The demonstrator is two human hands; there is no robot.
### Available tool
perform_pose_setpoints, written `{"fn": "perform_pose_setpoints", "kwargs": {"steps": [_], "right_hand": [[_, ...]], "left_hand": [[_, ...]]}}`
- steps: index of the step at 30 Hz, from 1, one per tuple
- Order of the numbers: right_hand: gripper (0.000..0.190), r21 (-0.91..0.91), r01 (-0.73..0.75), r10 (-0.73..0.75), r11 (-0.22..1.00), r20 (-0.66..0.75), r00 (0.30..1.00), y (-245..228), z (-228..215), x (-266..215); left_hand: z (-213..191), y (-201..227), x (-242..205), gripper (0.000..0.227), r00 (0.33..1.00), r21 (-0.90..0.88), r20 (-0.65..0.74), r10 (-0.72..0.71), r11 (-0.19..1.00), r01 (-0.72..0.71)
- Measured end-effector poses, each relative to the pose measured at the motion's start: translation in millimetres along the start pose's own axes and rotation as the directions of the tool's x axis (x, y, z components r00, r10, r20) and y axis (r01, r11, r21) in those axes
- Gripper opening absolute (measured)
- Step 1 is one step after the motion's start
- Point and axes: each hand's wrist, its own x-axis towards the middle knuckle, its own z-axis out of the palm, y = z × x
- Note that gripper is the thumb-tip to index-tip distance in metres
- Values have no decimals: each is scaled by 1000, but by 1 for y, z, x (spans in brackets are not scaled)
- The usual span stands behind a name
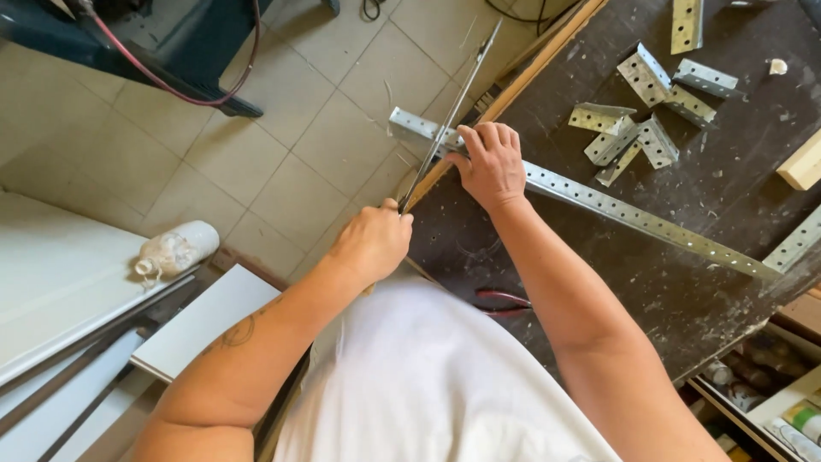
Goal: Sawing a thin metal strip using a manual hacksaw on a workbench and using pliers to snap it.
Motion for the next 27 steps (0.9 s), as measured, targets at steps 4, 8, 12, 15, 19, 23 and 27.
{"fn": "perform_pose_setpoints", "kwargs": {"steps": [4, 8, 12, 15, 19, 23, 27], "right_hand": [[40, 11, 49, -49, 999, -26, 998, -2, -9, 10], [37, 61, 40, -39, 997, -17, 999, 0, -10, 7], [45, 92, 70, -72, 993, 22, 997, 0, -14, 18], [59, 78, 104, -109, 992, 67, 992, -9, -23, 19], [62, 32, 107, -109, 994, 92, 990, -8, -9, 10], [58, -3, 117, -116, 993, 97, 989, -8, -11, 10], [58, -45, 74, -68, 996, 123, 990, -3, -2, 6]], "left_hand": [[12, -2, 7, 58, 1000, -20, -6, 12, 1000, -13], [8, 0, -4, 59, 1000, -16, 31, 4, 1000, -4], [-8, 15, -19, 58, 999, -3, 36, -19, 1000, 19], [-9, 16, -21, 56, 999, -5, 29, -15, 1000, 16], [12, 4, 13, 58, 999, -19, 21, -36, 999, 37], [29, 11, 65, 55, 998, -51, -56, -4, 999, 1], [25, 10, 65, 55, 994, -31, -98, 38, 999, -42]]}}
